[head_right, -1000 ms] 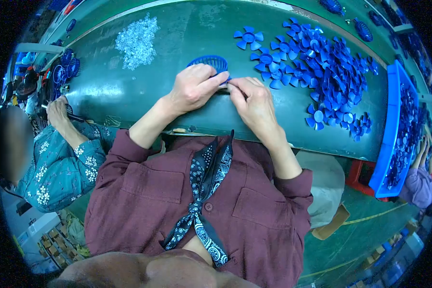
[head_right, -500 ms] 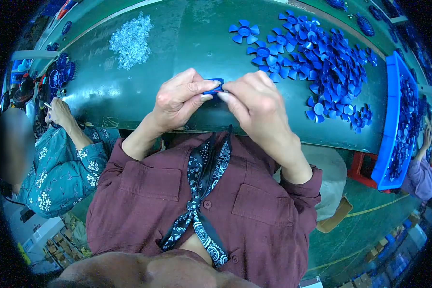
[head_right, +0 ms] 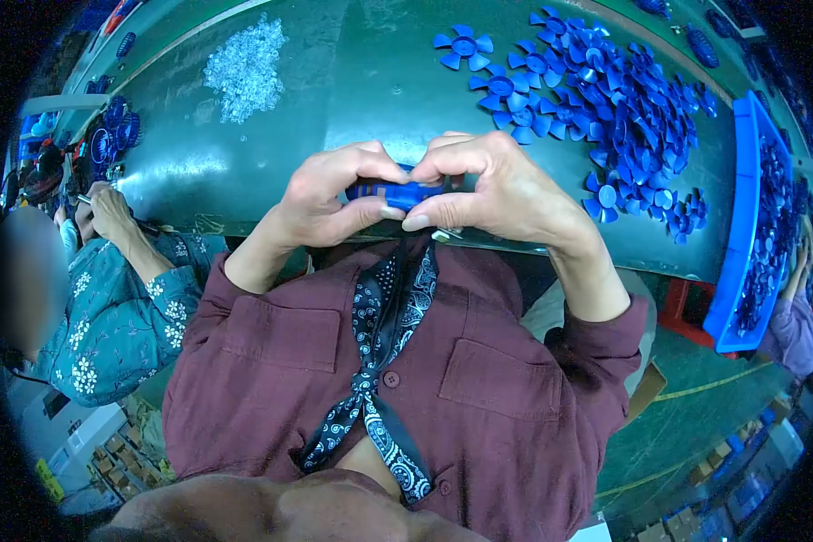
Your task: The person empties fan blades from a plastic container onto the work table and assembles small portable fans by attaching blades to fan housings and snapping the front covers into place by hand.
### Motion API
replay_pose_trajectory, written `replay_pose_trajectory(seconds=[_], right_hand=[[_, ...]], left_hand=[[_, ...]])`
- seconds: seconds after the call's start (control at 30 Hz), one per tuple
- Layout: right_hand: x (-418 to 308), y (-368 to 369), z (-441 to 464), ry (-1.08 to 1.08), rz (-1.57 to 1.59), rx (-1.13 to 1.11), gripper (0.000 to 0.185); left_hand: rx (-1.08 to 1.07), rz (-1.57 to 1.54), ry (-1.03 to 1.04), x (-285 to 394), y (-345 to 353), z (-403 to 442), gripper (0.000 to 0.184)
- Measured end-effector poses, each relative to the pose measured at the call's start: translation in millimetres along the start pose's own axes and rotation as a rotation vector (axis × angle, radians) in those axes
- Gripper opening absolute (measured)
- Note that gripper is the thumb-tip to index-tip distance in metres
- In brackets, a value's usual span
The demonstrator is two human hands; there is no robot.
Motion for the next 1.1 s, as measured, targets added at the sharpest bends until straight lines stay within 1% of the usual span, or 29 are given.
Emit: replay_pose_trajectory(seconds=[0.13,0.33,0.4,0.43,0.5,0.57,0.6,0.63,0.7,0.73,0.8,0.9,0.93,0.97,1.03,1.07,1.1], right_hand=[[-1,0,-6,0.001,0.029,0.030,0.030],[-9,6,-7,-0.107,0.015,0.017,0.029],[-17,5,-6,-0.147,-0.036,0.054,0.031],[-19,6,-7,-0.148,-0.034,0.054,0.031],[-14,5,-8,-0.079,-0.069,0.076,0.030],[-12,6,-9,-0.058,-0.070,0.074,0.030],[-9,7,-10,-0.035,-0.071,0.071,0.031],[-8,9,-10,-0.037,-0.071,0.071,0.031],[-17,-3,-11,-0.118,-0.065,0.243,0.036],[-26,-12,-15,-0.160,-0.184,0.326,0.042],[-38,-21,-24,-0.213,-0.269,0.442,0.044],[-45,-4,-26,-0.232,-0.441,0.419,0.040],[-42,2,-27,-0.226,-0.451,0.415,0.030],[-37,4,-28,-0.222,-0.451,0.416,0.030],[-36,2,-30,-0.284,-0.461,0.483,0.022],[-38,0,-30,-0.276,-0.483,0.482,0.017],[-40,0,-28,-0.279,-0.484,0.482,0.017]], left_hand=[[0.043,-0.032,0.111,9,-2,2,0.022],[-0.065,-0.066,0.107,14,6,3,0.021],[-0.054,-0.112,0.080,11,4,2,0.019],[-0.040,-0.153,0.056,8,2,3,0.018],[-0.055,-0.147,0.035,7,4,4,0.017],[-0.104,-0.064,0.049,8,8,2,0.017],[-0.103,-0.064,0.048,8,8,1,0.017],[-0.073,-0.091,0.003,4,3,1,0.018],[0.011,-0.183,-0.081,-6,-7,-2,0.018],[0.015,-0.170,-0.080,-6,-9,-3,0.018],[0.114,-0.161,-0.138,-14,-18,-7,0.015],[0.143,-0.175,-0.168,-19,-16,-11,0.014],[0.144,-0.173,-0.182,-22,-16,-12,0.014],[0.141,-0.177,-0.183,-23,-16,-12,0.014],[0.178,-0.204,-0.143,-21,-21,-11,0.014],[0.181,-0.221,-0.144,-22,-22,-12,0.015],[0.182,-0.218,-0.143,-23,-22,-14,0.015]])
Point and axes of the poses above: each hand's wrist, its own z-axis towards the middle knuckle, its own y-axis out of the palm, x = y × z, the point moved 10 cm from there along z, towards the middle knuckle, and after that the axes turned 2 degrees about -y, right-handed, at the moved point
